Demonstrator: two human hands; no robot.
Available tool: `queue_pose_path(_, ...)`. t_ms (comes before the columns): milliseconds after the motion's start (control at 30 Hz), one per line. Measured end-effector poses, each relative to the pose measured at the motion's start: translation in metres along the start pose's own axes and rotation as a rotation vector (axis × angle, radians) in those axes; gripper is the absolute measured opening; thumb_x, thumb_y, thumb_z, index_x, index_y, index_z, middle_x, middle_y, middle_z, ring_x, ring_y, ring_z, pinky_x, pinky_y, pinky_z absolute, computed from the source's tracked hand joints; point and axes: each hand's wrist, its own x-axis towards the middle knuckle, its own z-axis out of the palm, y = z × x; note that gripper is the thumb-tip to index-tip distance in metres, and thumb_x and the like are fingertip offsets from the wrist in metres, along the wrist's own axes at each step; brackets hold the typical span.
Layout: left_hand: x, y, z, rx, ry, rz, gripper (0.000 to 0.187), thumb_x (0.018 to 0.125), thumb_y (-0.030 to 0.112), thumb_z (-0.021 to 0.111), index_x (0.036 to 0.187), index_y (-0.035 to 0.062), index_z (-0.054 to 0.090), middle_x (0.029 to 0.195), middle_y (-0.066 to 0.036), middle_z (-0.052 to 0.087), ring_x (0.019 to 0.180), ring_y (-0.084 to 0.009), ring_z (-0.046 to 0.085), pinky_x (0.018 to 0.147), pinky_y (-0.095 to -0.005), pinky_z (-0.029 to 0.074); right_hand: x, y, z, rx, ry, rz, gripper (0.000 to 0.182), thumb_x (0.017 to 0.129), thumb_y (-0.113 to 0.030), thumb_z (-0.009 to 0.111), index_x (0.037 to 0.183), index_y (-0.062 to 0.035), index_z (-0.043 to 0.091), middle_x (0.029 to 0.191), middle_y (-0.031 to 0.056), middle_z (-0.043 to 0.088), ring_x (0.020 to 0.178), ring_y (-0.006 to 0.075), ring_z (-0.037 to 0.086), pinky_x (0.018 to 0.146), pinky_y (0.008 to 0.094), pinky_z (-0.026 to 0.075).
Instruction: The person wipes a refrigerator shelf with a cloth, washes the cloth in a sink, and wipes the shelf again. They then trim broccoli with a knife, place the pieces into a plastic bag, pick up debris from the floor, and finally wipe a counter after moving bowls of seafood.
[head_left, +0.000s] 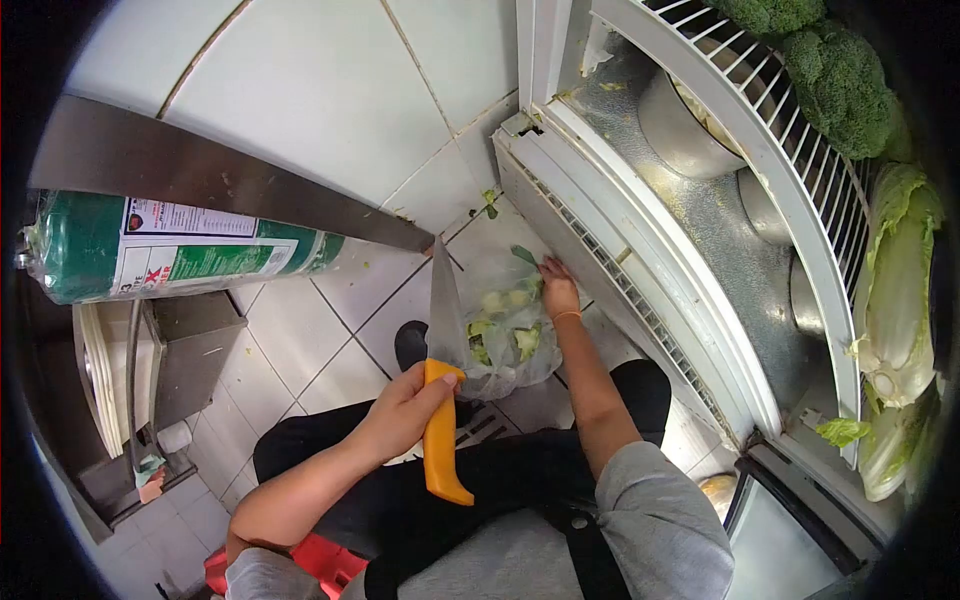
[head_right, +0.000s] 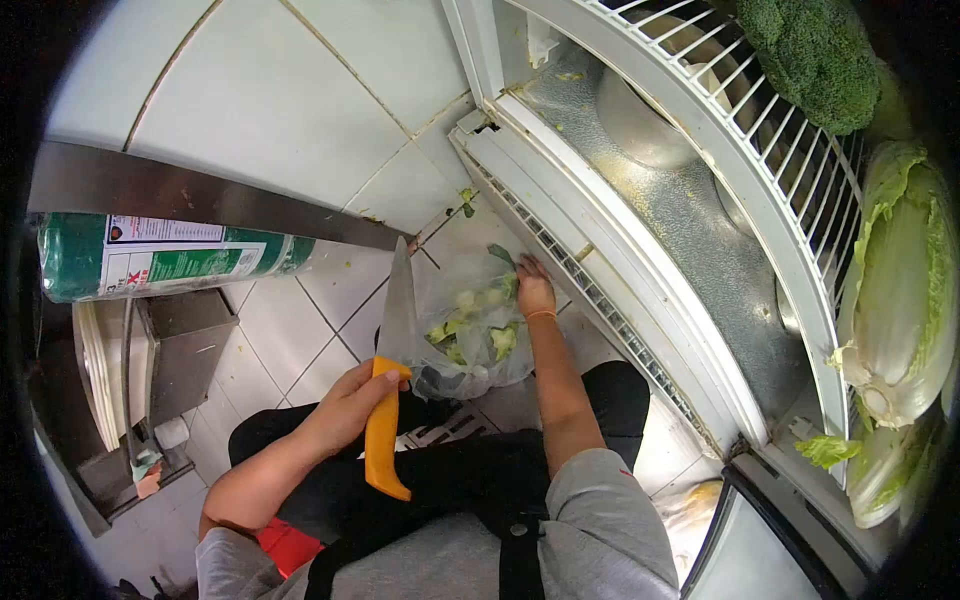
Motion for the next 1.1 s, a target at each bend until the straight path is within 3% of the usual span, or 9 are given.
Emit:
queue_pose_path(200, 0.003, -0.002, 0.003, 0.0, -0.026, 0.042, 0.03, 0.091, 0.031, 0.047, 0.101, 0.0027, 0.052, 0.083, -0.002, 0.052, 0.074, -0.0098, 0.048, 0.067, -0.0236, 0.04, -0.011, -0.013, 0.004, -0.197, -0.051, 0.128, 0.023, 0.072, -0.003, 0.055, 0.095, -0.003, 0.059, 0.108, 0.012, 0.056, 0.105, 0.0284, 0.048, 0.091, 0.0359, 0.042)
queue_pose_path(267, 0.002, -0.001, 0.003, -0.006, -0.016, 0.065, 0.029, 0.09, 0.031, 0.048, 0.097, 0.0024, 0.051, 0.079, -0.002, 0.051, 0.069, -0.0094, 0.048, 0.062, -0.0237, 0.041, -0.018, -0.037, -0.012, 0.036, 0.251, 0.208, 0.018, 0.072, -0.005, 0.056, 0.09, -0.0042, 0.06, 0.098, 0.0132, 0.059, 0.1, 0.0298, 0.051, 0.09, 0.0357, 0.042)
queue_pose_path(400, 0.001, 0.004, 0.005, -0.025, -0.021, 0.032, 0.029, 0.091, 0.03, 0.048, 0.097, 0.0019, 0.051, 0.079, -0.002, 0.051, 0.069, -0.0096, 0.049, 0.062, -0.0241, 0.041, -0.038, -0.108, -0.051, 0.252, 0.358, 0.106, 0.017, 0.073, -0.006, 0.056, 0.089, -0.0039, 0.06, 0.098, 0.0142, 0.06, 0.098, 0.0305, 0.053, 0.091, 0.0364, 0.04)
queue_pose_path(467, 0.001, 0.004, 0.005, -0.039, -0.024, 0.012, 0.029, 0.091, 0.03, 0.048, 0.098, 0.0018, 0.051, 0.079, -0.002, 0.052, 0.069, -0.0097, 0.049, 0.062, -0.0241, 0.041, -0.051, -0.133, -0.057, 0.488, -0.09, 0.07, 0.025, 0.07, -0.005, 0.058, 0.095, -0.0037, 0.06, 0.103, 0.016, 0.059, 0.098, 0.0321, 0.053, 0.091, 0.0376, 0.041)
queue_pose_path(567, 0.0, 0.004, 0.004, 0.009, -0.02, 0.06, 0.029, 0.091, 0.03, 0.048, 0.097, 0.0018, 0.051, 0.078, -0.002, 0.051, 0.069, -0.0099, 0.05, 0.062, -0.0241, 0.042, -0.045, -0.111, -0.03, 0.21, 0.181, 0.019, 0.032, 0.071, -0.005, 0.06, 0.103, -0.0047, 0.059, 0.108, 0.0183, 0.057, 0.099, 0.0337, 0.054, 0.086, 0.0401, 0.044)
queue_pose_path(633, 0.0, 0.001, 0.002, 0.027, -0.028, 0.061, 0.029, 0.091, 0.03, 0.048, 0.098, 0.0017, 0.051, 0.078, -0.002, 0.051, 0.068, -0.0102, 0.05, 0.062, -0.0241, 0.042, -0.026, -0.076, -0.018, 0.046, 0.34, 0.178, 0.038, 0.073, -0.004, 0.057, 0.11, -0.0094, 0.056, 0.108, 0.0187, 0.055, 0.095, 0.036, 0.056, 0.081, 0.0427, 0.047)
queue_pose_path(733, -0.003, 0.0, 0.002, -0.017, -0.012, 0.057, 0.029, 0.091, 0.029, 0.048, 0.098, 0.0018, 0.051, 0.078, -0.002, 0.051, 0.068, -0.0103, 0.051, 0.061, -0.0242, 0.042, -0.01, -0.06, -0.022, 0.208, 0.167, 0.512, 0.039, 0.075, -0.002, 0.053, 0.112, -0.0117, 0.054, 0.109, 0.018, 0.053, 0.09, 0.0376, 0.058, 0.077, 0.044, 0.049)
queue_pose_path(1067, -0.003, 0.001, 0.0, 0.039, -0.018, 0.075, 0.029, 0.091, 0.029, 0.047, 0.101, 0.0022, 0.051, 0.08, -0.002, 0.052, 0.068, -0.0099, 0.051, 0.061, -0.024, 0.042, -0.002, -0.038, 0.013, 0.019, 0.077, 0.522, 0.025, 0.079, -0.004, 0.052, 0.104, -0.006, 0.054, 0.1, 0.0165, 0.053, 0.083, 0.0355, 0.058, 0.07, 0.0441, 0.049)
queue_pose_path(1100, -0.003, 0.0, 0.0, 0.036, -0.013, 0.093, 0.029, 0.091, 0.03, 0.048, 0.101, 0.0021, 0.051, 0.079, -0.002, 0.052, 0.068, -0.0096, 0.05, 0.061, -0.0238, 0.042, -0.007, -0.049, 0.002, 0.106, 0.239, 0.495, 0.02, 0.081, -0.007, 0.052, 0.1, -0.006, 0.054, 0.101, 0.0166, 0.054, 0.086, 0.0344, 0.058, 0.071, 0.043, 0.049)
